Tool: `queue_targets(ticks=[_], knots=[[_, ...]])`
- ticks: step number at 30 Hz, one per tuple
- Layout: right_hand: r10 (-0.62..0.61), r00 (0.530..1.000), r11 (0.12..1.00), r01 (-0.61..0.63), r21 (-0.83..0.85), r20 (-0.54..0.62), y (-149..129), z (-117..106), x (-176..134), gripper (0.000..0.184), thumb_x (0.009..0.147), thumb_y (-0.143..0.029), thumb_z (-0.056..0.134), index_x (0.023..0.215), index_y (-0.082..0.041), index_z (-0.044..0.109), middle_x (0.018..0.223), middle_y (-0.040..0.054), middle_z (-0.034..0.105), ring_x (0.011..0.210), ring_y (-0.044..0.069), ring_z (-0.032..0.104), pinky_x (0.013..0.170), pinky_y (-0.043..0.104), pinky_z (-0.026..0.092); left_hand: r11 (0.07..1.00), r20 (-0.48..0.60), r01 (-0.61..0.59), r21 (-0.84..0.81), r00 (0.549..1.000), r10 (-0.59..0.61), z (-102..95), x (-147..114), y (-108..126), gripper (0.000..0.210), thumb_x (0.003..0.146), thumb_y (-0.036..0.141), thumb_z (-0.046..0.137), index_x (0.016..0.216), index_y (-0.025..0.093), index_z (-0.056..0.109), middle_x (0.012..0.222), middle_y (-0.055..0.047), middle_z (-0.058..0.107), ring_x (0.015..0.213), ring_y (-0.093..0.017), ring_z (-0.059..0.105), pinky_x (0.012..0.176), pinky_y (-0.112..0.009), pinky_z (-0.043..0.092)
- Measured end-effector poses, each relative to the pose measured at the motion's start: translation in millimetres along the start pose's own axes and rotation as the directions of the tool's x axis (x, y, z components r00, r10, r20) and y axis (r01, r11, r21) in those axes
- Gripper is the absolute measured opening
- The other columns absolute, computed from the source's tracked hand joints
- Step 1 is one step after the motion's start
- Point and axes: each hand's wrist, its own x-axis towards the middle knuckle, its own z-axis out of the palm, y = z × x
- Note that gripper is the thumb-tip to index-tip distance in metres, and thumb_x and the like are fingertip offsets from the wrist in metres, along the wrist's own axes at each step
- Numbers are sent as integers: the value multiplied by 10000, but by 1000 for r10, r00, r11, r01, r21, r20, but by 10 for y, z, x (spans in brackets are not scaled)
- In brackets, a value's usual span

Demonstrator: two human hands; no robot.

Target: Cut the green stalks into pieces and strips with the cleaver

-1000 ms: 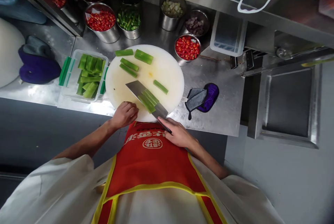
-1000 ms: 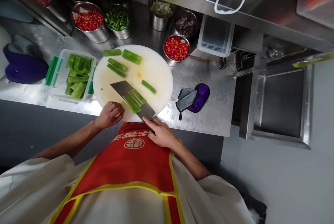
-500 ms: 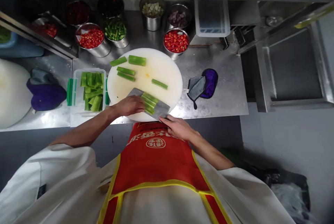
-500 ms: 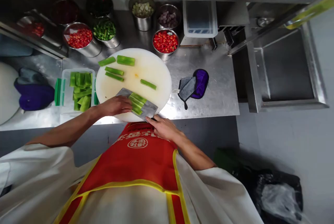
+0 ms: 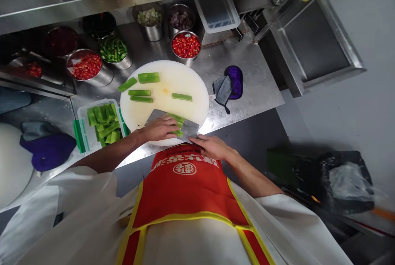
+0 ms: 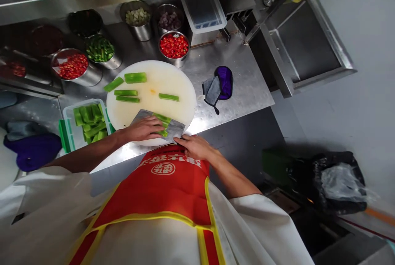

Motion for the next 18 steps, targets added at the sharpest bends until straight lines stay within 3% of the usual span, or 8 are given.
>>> queue_targets(ticks=[5,12,15,18], knots=[[44,998,995,-39,91,-46,-59,111,-7,723,850,-163,587,1541,-318,443,1255,49,653,948,214,621,766,258,436,998,50,-6,62,999,3,22,-23,191,301,961,403,614,1218,258,672,1126,-79,649,1043,-245,569,892,-371,442],[45,997,992,-38,117,-59,-108,191,-30,711,858,-164,566,1550,-268,439,1237,83,648,980,226,624,809,286,452,999,-14,32,-29,999,-32,120,-218,244,225,965,208,558,1142,249,691,1089,-58,680,1024,-221,573,904,-364,471],[46,998,994,-41,103,-47,-115,181,-33,710,861,-165,568,1553,-251,432,1250,92,639,985,226,622,818,291,457,992,-98,48,-117,993,-59,73,-266,159,222,997,237,516,1148,249,678,1127,-51,700,1067,-214,601,940,-370,488],[27,999,997,-25,78,-25,-130,154,-37,713,865,-169,574,1560,-206,418,1238,110,638,980,227,620,822,292,459,972,-219,165,-169,955,-200,0,-202,46,278,1035,300,457,1228,240,648,1147,-55,711,1075,-198,629,959,-358,493]])
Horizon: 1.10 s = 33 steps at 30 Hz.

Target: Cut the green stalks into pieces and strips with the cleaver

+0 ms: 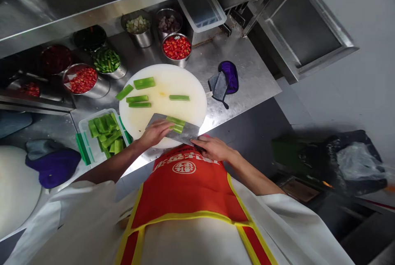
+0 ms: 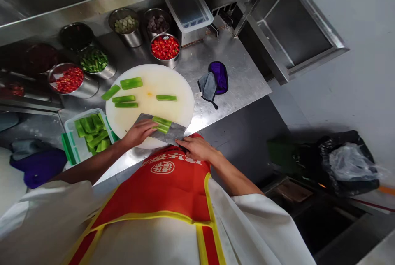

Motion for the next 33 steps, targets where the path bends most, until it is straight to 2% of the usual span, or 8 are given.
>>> queue_targets(ticks=[2,6,9,19,23,26,29,33], knots=[[-5,1000,1000,5,-9,3,-19,-20,-2,709,867,-164,575,1558,-191,420,1223,116,643,975,224,619,823,289,456,997,-7,54,47,999,-54,-16,108,-30,310,1041,340,450,1270,249,638,1157,-55,709,1071,-197,633,969,-358,484],[7,1000,1000,-7,-29,1,-52,-51,-7,687,877,-165,575,1549,-200,436,1209,111,654,964,224,622,806,279,449,988,228,-37,151,974,1,23,288,-35,360,990,433,556,1295,258,639,1219,-63,674,1137,-233,590,999,-383,456],[8,1000,998,-8,-60,0,-45,-52,-11,672,890,-171,572,1548,-215,441,1207,107,659,943,218,626,788,273,445,982,328,-97,162,944,39,62,341,-70,392,982,439,569,1323,253,622,1291,-75,636,1197,-240,549,1036,-376,430],[-92,996,985,90,-144,-3,-15,37,-142,615,930,-210,551,1538,-225,463,1237,139,659,972,225,642,702,275,459,976,389,-120,183,921,40,131,533,-346,394,1018,458,484,1347,275,597,1412,-44,594,1295,-214,506,1133,-371,354],[-69,998,995,69,-67,5,-76,13,-448,583,943,-212,528,1522,-265,488,1237,117,685,957,217,662,707,274,468,970,386,-97,224,923,3,135,557,-386,402,1016,421,485,1372,258,577,1419,-65,578,1300,-228,500,1134,-375,351],[-11,1000,1000,11,3,25,-137,-34,-778,614,909,-171,527,1512,-284,501,1269,97,688,994,217,677,769,286,492,966,341,-22,259,938,-70,143,560,-390,526,950,471,584,1409,218,541,1366,-99,591,1262,-255,517,1112,-381,372],[96,995,994,-96,59,10,-227,-71,-1129,646,875,-128,511,1501,-283,520,1334,85,666,1035,227,689,829,307,516,959,371,7,284,921,-117,129,607,-358,659,847,509,703,1404,201,531,1315,-110,589,1225,-282,526,1072,-388,394],[228,974,967,-228,113,11,-382,-81,-1546,731,800,-68,509,1499,-282,528,1298,83,685,1007,231,714,857,321,544,955,442,-19,296,889,-119,80,716,-304,589,819,465,734,1306,175,575,1226,-122,596,1150,-283,552,994,-370,426]])
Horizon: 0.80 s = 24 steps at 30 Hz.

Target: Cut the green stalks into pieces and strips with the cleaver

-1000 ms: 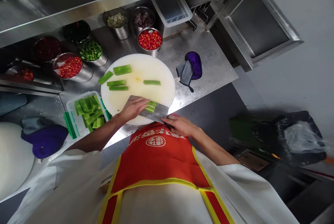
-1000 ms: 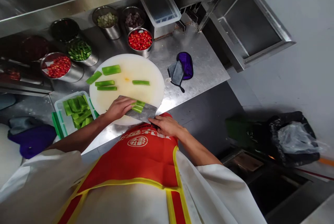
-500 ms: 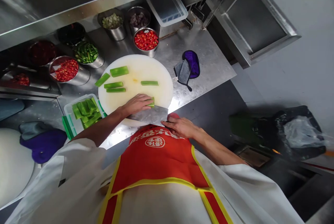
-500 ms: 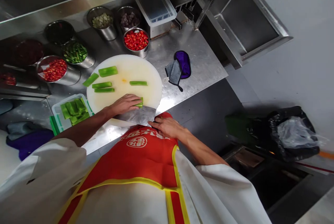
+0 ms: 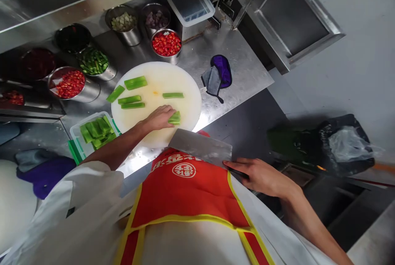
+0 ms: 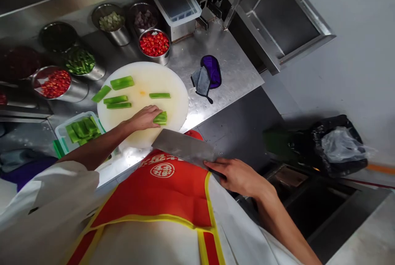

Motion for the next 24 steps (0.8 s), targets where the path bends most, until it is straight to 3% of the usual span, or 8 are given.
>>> queue_targets(ticks=[5,11,18,24], knots=[[86,995,993,-81,87,-54,-50,111,-319,786,765,-34,492,1498,-315,524,1356,65,654,1073,217,706,905,308,550,999,45,-19,35,999,18,-39,56,7,413,850,362,664,1202,151,612,1116,-116,622,1061,-263,576,926,-351,453],[121,983,984,-100,148,-141,-47,371,-324,738,779,-49,479,1497,-214,529,1230,108,692,980,219,702,868,323,559,999,-19,-8,52,1000,9,7,31,18,255,868,281,567,1069,160,666,1057,-105,627,1047,-250,583,953,-349,467],[129,968,973,-82,217,-213,-42,557,-251,692,783,-70,489,1453,-220,571,1159,104,717,943,220,693,815,311,554,999,-65,0,-38,998,-2,44,-33,-33,325,954,380,507,1162,182,659,1129,-114,638,1093,-257,577,983,-373,473],[115,960,972,-56,227,-255,-19,620,-199,698,769,-66,487,1447,-207,570,1136,101,724,942,217,692,822,312,552,991,-28,131,-29,991,-132,64,-44,-2,390,896,380,619,1214,154,629,1156,-136,631,1094,-281,579,992,-395,470]])
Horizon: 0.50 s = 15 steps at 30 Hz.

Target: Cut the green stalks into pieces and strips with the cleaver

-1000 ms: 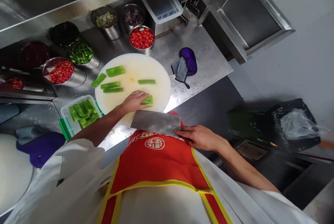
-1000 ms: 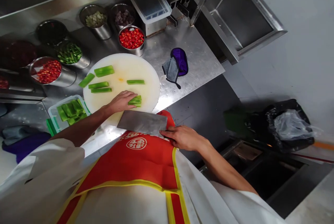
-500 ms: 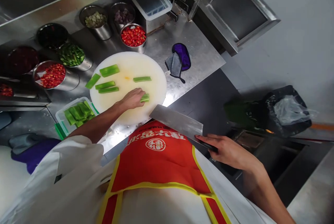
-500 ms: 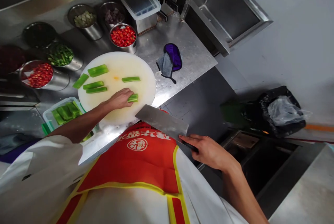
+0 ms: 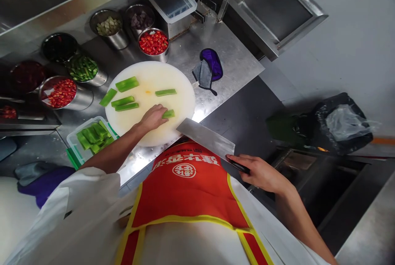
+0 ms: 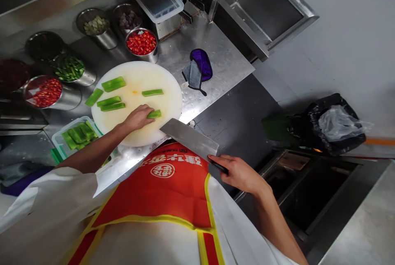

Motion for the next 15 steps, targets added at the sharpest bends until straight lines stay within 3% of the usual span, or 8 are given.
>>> queue_targets(ticks=[3,7,10,12,15], knots=[[-6,1000,1000,6,23,-13,25,4,22,695,761,-69,490,1436,-205,581,1159,104,725,960,217,698,841,316,554,999,38,31,-21,999,-31,-22,19,35,345,890,342,619,1177,153,648,1138,-124,640,1076,-265,586,987,-370,474],[-2,998,994,7,106,-55,79,39,61,689,742,-85,503,1414,-197,605,1232,113,717,1009,219,703,865,309,550,1000,42,-13,11,999,12,-60,24,99,258,924,331,563,1108,187,674,1119,-107,640,1078,-257,585,966,-360,480],[63,994,967,-38,252,-91,109,151,132,668,740,-129,536,1403,-166,615,1202,109,733,925,215,707,779,287,558,995,46,53,82,997,-57,-95,-23,154,321,908,373,596,1173,199,645,1171,-120,625,1091,-286,585,923,-387,498],[146,987,894,-105,436,-61,104,269,212,653,751,-171,555,1402,-154,610,1061,72,758,756,177,681,654,259,548,983,69,131,126,988,-140,-120,-72,187,339,898,369,605,1190,197,628,1195,-135,616,1101,-310,585,865,-396,514],[216,976,668,-172,724,32,47,461,366,667,747,-213,569,1412,-163,589,954,27,728,591,119,587,499,222,496,970,92,198,139,973,-211,-149,-142,229,235,920,290,548,1110,195,649,1157,-137,633,1099,-312,600,819,-386,520]])
